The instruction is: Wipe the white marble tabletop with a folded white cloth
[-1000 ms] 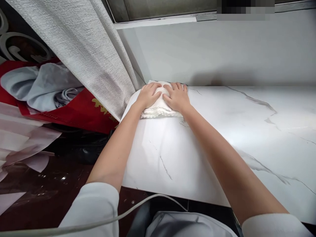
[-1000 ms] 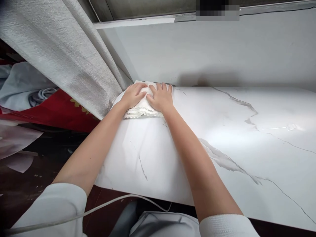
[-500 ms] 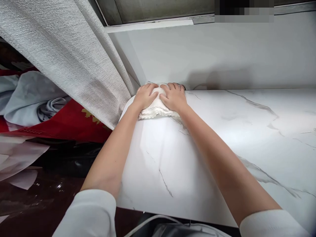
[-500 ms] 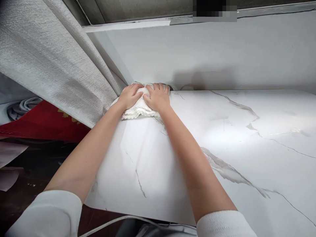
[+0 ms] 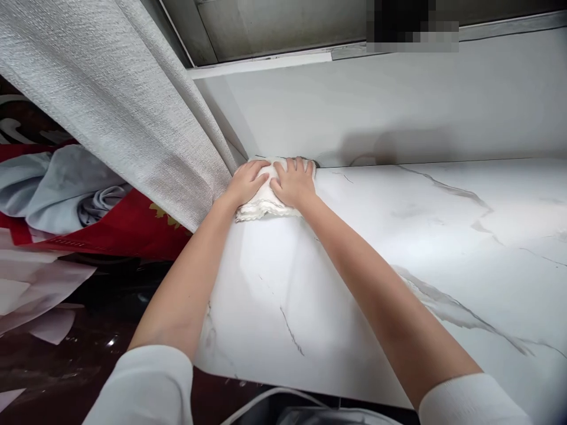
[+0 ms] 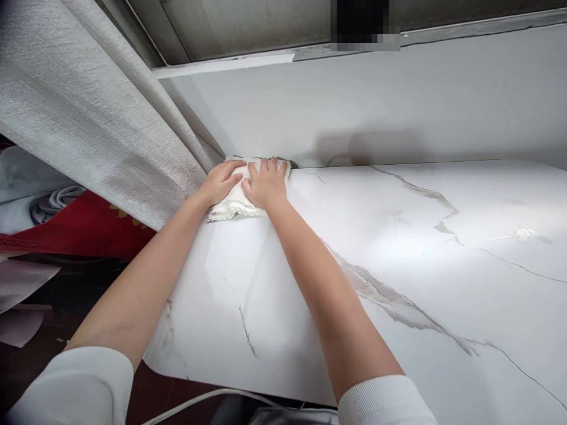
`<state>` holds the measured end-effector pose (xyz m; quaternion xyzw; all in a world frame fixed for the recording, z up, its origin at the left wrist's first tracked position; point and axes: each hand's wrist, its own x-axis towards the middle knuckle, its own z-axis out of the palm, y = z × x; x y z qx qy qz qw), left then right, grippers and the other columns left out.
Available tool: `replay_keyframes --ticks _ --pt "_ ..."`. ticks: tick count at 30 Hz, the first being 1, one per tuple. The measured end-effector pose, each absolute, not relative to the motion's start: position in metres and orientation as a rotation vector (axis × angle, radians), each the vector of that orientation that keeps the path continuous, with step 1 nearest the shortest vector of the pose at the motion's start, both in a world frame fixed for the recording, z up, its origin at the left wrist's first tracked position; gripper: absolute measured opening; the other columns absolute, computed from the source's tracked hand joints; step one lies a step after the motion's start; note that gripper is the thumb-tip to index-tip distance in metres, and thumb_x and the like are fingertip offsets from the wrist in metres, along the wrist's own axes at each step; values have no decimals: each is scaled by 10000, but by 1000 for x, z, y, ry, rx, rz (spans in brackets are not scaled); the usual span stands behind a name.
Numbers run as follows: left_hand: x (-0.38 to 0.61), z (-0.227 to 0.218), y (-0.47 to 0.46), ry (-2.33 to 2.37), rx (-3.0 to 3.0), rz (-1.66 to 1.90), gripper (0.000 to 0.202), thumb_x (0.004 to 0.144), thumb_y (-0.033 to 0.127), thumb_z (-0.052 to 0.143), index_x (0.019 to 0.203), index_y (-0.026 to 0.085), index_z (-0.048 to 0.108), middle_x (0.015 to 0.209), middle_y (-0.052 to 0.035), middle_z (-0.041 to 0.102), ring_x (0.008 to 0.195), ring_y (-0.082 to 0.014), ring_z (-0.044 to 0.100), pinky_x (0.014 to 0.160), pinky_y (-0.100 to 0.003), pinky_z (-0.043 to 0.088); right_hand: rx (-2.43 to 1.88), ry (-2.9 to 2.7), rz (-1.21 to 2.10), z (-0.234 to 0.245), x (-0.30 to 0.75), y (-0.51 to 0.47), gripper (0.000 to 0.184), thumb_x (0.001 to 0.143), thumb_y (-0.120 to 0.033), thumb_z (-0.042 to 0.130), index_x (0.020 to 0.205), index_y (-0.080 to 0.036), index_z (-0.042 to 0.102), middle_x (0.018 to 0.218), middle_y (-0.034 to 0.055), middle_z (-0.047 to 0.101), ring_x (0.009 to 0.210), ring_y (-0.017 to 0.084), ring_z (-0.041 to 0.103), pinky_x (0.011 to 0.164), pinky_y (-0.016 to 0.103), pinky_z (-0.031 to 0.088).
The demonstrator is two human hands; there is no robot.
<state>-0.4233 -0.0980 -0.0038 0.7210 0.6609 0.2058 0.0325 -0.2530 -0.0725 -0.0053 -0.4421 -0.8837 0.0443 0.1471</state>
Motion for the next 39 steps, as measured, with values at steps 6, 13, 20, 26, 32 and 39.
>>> replay_keyframes --ticks 6,13,20,26,32,39 --pt "-432 -5 -112 2021 2219 641 468 918 391 414 1318 201 567 1405 -69 587 1318 -270 487 1162 -451 302 -1211 -2471 178 -8 -257 -93 544 1005 -355 343 1482 -110 437 1527 215 408 1435 415 279 1134 667 120" --pt "-428 -4 -153 2058 2218 639 459 941 413 386 1325 221 551 1417 -64 578 1333 -252 476 1168 -446 293 -1153 -2458 179 -11 -254 -124 533 1009 -358 368 1477 -117 455 1528 234 404 1440 406 290 1146 644 120" --pt "-410 0 -215 2090 2194 613 466 941 413 378 1316 194 548 1417 -86 574 1358 -254 464 1176 -457 291 -1048 -2473 140 -15 -238 -173 531 1002 -371 390 1459 -115 477 1512 242 426 1431 412 309 1138 642 146" --pt "-389 3 -261 2101 2130 647 465 942 404 384 1331 203 540 1444 -80 548 1383 -244 443 1183 -448 313 -999 -2501 135 -15 -220 -211 539 998 -382 395 1465 -122 471 1507 244 430 1422 415 323 1130 652 156" --pt "-375 5 -310 2160 2091 631 462 955 420 379 1347 231 535 1467 -66 534 1392 -248 439 1186 -464 314 -945 -2516 129 -14 -207 -251 543 1002 -389 390 1468 -121 470 1511 236 433 1419 409 336 1135 648 159" --pt "-361 0 -365 2245 2082 651 466 977 439 363 1357 227 529 1450 -85 549 1377 -271 463 1174 -498 323 -870 -2589 175 -8 -192 -298 578 1006 -397 386 1495 -91 432 1526 269 400 1423 438 324 1120 685 169"
